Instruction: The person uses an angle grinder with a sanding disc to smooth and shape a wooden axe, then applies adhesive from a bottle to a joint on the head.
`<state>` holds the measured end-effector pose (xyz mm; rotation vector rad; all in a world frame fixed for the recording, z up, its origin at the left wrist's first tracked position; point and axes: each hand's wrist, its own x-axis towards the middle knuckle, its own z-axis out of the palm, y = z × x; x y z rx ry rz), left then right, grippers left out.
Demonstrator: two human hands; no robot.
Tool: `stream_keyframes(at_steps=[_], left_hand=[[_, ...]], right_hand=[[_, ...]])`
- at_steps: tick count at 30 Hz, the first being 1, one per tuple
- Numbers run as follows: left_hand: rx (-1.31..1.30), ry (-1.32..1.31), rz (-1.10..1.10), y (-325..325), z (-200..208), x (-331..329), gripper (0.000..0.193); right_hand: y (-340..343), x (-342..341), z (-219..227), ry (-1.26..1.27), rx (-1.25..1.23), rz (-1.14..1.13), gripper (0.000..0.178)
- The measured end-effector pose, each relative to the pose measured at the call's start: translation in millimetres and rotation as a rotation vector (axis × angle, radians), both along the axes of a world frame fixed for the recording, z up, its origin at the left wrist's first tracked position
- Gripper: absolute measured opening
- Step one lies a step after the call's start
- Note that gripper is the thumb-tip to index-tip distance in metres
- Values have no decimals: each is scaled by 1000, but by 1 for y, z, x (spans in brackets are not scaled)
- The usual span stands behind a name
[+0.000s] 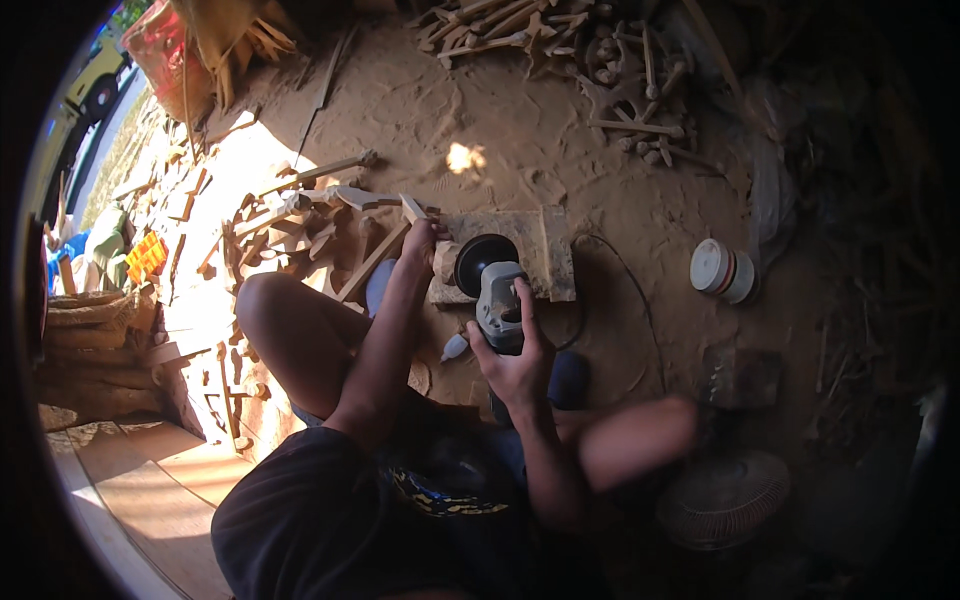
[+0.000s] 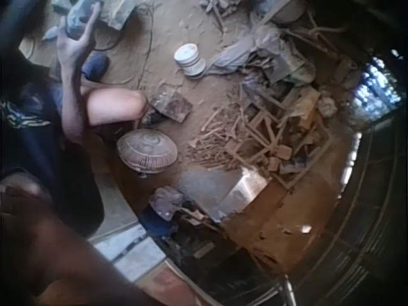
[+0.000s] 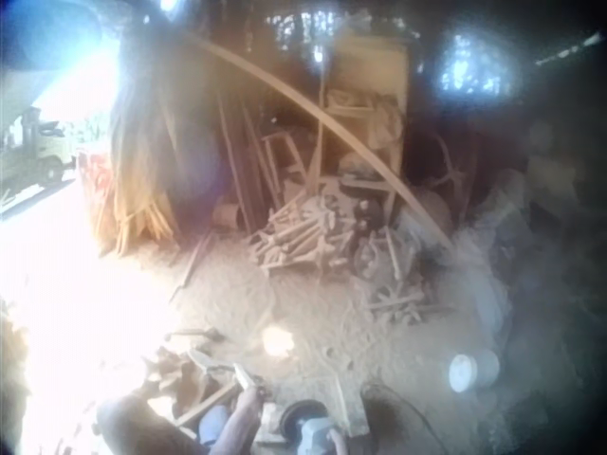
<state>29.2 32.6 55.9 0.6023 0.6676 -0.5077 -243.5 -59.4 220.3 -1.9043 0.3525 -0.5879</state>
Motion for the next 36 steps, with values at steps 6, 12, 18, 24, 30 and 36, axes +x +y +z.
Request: stream_keyframes(at_steps=[6, 12, 18, 24, 30, 36], left_hand=[[106, -77, 2, -8, 14, -14, 5], [259, -57, 33, -3, 13, -14, 10], [261, -75, 7, 0, 4, -18, 17], [343, -110, 13, -3, 15, -26, 18], [282, -75, -16, -4, 20, -23, 14], [-74, -20, 5, 30, -11, 7, 9]], right_hand=[[-2, -2, 2, 47, -6, -26, 83], [0, 4, -5, -42, -97, -55, 82], [-4, 6, -6, -17, -66, -56, 82], [-3, 7, -2, -27, -61, -58, 80], [-5, 7, 0, -15, -123, -84, 80], [-5, 9, -7, -43, 50, -116, 81]])
